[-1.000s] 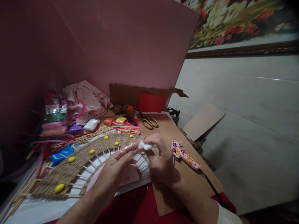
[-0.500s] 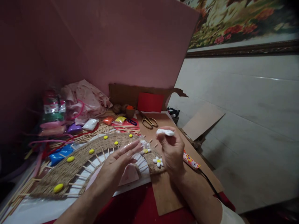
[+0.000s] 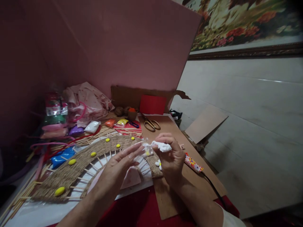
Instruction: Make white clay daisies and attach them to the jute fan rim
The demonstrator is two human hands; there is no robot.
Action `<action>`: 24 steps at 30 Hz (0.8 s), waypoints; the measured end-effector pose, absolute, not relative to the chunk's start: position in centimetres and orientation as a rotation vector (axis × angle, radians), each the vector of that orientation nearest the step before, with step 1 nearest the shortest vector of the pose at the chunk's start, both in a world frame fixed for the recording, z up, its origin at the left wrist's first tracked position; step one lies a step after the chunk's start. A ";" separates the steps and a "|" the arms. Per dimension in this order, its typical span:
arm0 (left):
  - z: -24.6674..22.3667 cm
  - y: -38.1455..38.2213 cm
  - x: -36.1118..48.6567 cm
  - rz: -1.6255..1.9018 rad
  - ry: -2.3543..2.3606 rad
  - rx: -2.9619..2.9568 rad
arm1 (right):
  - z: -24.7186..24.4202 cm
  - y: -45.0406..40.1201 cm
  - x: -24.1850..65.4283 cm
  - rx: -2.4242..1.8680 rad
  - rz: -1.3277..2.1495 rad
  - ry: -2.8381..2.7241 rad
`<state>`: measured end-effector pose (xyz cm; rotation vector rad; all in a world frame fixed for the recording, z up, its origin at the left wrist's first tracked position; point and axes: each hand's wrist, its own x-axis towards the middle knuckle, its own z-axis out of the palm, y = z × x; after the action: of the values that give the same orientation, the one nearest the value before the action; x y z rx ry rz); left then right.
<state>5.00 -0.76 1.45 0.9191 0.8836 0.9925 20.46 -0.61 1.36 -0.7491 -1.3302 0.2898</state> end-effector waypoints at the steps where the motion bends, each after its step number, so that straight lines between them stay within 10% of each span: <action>1: 1.3 -0.7 5.0 0.998 0.889 0.918 | 1.3 -0.8 20.4 -0.750 0.264 -1.378; 24: 0.5 -0.7 5.0 1.044 0.849 0.937 | 1.3 0.1 20.8 -0.778 0.457 -1.254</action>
<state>4.98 -0.72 0.46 0.9367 0.8491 1.0438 20.79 0.13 1.32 -0.7781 -1.2535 0.4570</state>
